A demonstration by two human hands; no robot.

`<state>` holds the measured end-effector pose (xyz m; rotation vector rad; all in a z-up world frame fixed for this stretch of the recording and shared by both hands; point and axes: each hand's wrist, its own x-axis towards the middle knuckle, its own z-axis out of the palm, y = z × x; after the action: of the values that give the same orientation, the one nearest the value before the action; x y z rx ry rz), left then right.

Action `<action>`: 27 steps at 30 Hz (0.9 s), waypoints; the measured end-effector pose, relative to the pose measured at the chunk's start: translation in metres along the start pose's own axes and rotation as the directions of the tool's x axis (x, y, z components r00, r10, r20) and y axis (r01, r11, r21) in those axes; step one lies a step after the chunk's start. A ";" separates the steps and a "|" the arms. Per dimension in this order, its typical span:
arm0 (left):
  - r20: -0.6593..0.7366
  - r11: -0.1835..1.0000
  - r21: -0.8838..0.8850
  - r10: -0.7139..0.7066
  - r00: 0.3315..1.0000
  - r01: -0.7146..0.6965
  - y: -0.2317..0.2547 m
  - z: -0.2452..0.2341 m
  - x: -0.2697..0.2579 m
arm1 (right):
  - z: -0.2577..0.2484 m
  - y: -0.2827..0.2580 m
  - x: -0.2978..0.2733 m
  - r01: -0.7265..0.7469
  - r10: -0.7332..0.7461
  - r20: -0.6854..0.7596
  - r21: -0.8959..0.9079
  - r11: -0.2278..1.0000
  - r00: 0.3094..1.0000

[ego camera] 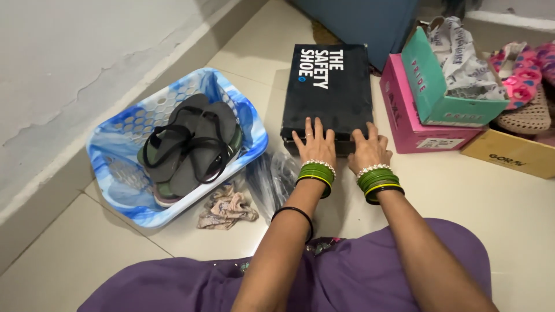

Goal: The person wipes a pink sneaker with a cloth, ties its laces, then places the sneaker, green slides, and black flip-flops into a blue plastic basket. The person also handles a black shoe box.

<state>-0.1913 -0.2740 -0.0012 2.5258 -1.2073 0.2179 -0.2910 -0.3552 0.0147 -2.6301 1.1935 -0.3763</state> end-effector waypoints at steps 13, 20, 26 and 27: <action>-0.165 0.966 -0.244 0.050 0.985 -0.090 -0.003 -0.023 -0.022 | 0.014 0.023 0.010 0.151 -0.114 -0.391 0.064 0.986 0.913; -0.179 0.986 -0.161 -0.068 0.981 0.039 0.000 -0.014 -0.008 | 0.026 0.043 0.020 0.030 0.052 -0.302 0.262 0.965 0.952; -0.090 0.974 -0.181 -0.156 0.984 0.138 -0.003 -0.036 -0.007 | 0.022 0.046 0.029 -0.266 0.296 0.015 0.482 0.835 0.955; -0.082 0.975 -0.174 -0.151 0.985 0.135 -0.003 -0.036 -0.004 | 0.021 0.045 0.029 -0.216 0.263 -0.034 0.475 0.853 0.964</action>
<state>-0.1917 -0.2567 0.0306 2.4138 -0.9601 0.1897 -0.2971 -0.4038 -0.0144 -2.0425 1.2551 -0.6589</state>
